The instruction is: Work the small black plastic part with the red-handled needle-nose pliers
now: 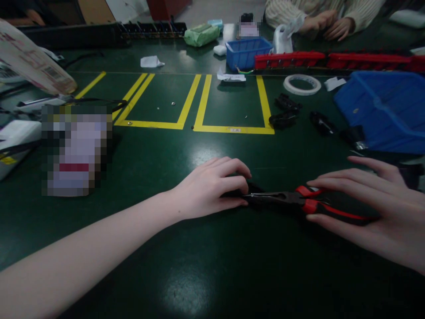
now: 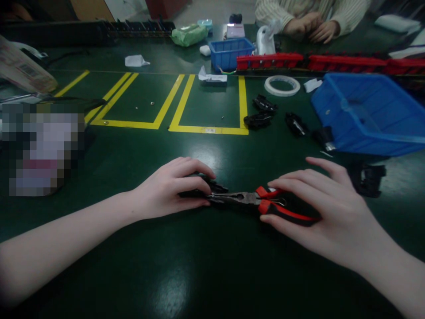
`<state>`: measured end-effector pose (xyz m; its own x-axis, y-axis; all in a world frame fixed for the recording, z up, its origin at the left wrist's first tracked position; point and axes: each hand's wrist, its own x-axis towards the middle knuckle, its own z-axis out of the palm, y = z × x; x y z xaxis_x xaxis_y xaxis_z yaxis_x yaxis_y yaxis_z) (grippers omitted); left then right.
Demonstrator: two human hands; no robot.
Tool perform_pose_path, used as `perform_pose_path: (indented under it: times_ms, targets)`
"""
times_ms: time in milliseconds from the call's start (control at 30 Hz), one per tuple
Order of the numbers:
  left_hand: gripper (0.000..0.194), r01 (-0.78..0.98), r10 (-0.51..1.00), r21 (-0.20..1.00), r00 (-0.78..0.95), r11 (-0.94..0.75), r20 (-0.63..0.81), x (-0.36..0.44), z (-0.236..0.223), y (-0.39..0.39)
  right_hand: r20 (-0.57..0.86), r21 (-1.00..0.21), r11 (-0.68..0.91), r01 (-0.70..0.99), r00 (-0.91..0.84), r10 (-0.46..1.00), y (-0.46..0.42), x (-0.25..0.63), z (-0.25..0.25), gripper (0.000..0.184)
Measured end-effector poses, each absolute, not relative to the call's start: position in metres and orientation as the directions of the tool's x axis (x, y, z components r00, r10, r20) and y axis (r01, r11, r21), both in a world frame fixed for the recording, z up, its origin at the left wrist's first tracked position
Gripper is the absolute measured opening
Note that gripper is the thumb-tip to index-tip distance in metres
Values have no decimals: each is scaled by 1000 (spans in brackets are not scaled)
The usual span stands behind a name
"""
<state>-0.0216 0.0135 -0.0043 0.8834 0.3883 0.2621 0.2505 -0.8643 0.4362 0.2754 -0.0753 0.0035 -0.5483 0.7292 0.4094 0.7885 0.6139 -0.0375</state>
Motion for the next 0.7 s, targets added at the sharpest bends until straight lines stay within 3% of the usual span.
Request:
perform_pose_path:
  times_ms: [200, 333, 700]
  targets:
    - [10, 226, 359, 403, 886, -887, 293, -22, -4, 13, 431, -42, 608, 793, -535, 727, -75, 273, 5, 35]
    - [17, 217, 369, 425, 875, -879, 315, -21, -3, 11, 448, -107, 576, 810, -478, 755, -76, 272, 5, 35]
    - [17, 222, 349, 421, 903, -880, 252, -20, -4, 10, 437, -163, 508, 846, -399, 806, -74, 267, -3, 40]
